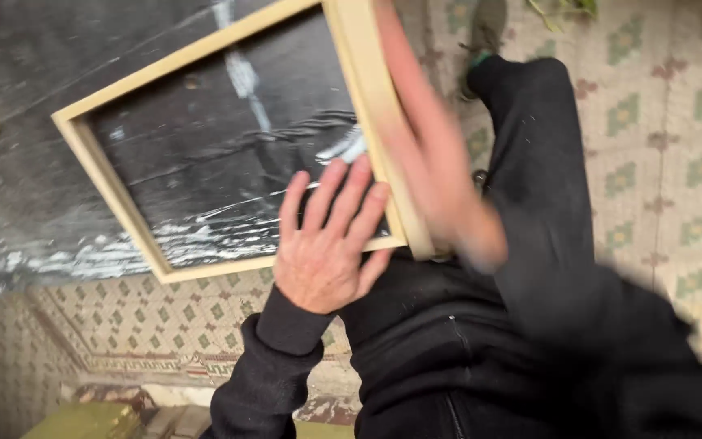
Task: The person sands the edges of wooden picture frames using a sanding block, holding each frame against the workbench and running the block along the frame sides, then sets finished frames on the bench with a stack of completed frames.
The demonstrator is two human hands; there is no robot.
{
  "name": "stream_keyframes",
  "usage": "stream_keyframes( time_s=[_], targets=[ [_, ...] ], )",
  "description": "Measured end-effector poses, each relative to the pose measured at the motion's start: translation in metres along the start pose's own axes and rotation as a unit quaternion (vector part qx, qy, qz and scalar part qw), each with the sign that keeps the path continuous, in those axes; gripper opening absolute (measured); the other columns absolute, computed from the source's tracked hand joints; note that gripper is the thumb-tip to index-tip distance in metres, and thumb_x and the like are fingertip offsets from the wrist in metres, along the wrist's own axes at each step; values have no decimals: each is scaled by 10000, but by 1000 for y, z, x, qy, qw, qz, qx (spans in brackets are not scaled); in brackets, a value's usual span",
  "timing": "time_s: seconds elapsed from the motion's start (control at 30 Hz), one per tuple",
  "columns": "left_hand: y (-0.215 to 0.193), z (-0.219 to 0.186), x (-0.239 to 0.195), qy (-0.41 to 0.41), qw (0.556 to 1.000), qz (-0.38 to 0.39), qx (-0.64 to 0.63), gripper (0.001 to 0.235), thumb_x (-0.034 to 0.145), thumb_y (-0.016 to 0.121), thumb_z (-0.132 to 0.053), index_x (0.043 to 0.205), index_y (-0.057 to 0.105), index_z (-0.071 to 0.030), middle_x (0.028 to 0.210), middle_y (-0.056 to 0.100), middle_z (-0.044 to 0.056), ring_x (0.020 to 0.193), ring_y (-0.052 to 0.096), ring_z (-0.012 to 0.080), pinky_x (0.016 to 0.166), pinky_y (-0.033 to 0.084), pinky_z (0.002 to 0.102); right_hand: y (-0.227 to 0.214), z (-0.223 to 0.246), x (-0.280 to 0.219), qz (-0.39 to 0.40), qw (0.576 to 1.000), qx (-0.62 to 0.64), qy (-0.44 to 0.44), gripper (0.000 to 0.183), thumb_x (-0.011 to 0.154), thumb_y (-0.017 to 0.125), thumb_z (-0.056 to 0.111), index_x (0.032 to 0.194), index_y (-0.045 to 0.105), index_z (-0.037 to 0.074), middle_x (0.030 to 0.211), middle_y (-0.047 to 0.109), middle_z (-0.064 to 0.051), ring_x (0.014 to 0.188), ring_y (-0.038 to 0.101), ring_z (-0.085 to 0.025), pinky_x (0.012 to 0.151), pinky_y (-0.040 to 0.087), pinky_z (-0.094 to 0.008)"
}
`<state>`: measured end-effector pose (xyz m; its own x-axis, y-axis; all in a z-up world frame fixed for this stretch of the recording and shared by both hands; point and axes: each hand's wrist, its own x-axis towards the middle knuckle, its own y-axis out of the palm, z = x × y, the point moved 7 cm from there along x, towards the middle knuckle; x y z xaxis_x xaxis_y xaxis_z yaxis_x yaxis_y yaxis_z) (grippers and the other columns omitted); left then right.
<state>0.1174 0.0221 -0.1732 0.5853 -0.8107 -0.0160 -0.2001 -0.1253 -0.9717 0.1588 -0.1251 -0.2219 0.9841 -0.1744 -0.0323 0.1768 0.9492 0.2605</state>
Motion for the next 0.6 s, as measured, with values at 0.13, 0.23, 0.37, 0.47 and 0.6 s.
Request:
stream_keyframes(
  time_s=[0.13,0.23,0.37,0.47,0.6],
  targets=[
    [-4,-6,-3,-16,1000,5,16,673,962,717,-416,1528,536,-100,1652,410,119,1539,360,318,1271,222,568,5,1,-14,-13,997,52,57,558,1106,496,152,1599,327,-51,1605,409,-241,1484,405,-347,1266,321,-394],
    [-4,-1,7,-19,1000,-9,8,682,938,716,-418,1518,537,-107,1644,415,120,1535,359,315,1267,215,569,9,31,-69,32,996,-1,-87,556,1208,437,118,1679,164,5,1774,145,-102,1618,139,-191,1350,142,-327],
    [-3,2,3,-20,1000,-5,-17,699,918,720,-405,1517,525,-102,1634,419,115,1532,354,312,1267,215,577,4,-7,-55,30,998,-54,-10,624,1129,445,115,1678,177,-15,1745,213,-145,1624,190,-244,1338,162,-376],
    [3,-3,3,-4,1000,-4,-25,716,938,727,-398,1536,502,-77,1645,414,111,1544,348,308,1274,224,576,-15,-25,-14,-12,998,-50,-30,547,1219,501,123,1699,263,13,1691,346,-112,1555,329,-188,1304,249,-319],
    [-5,-3,2,-14,1000,-16,-16,775,919,726,-391,1552,468,-24,1650,413,118,1543,347,307,1270,239,578,6,21,-24,9,998,-3,-67,561,1202,492,91,1687,217,23,1721,211,-86,1597,226,-153,1339,186,-298]
  ],
)
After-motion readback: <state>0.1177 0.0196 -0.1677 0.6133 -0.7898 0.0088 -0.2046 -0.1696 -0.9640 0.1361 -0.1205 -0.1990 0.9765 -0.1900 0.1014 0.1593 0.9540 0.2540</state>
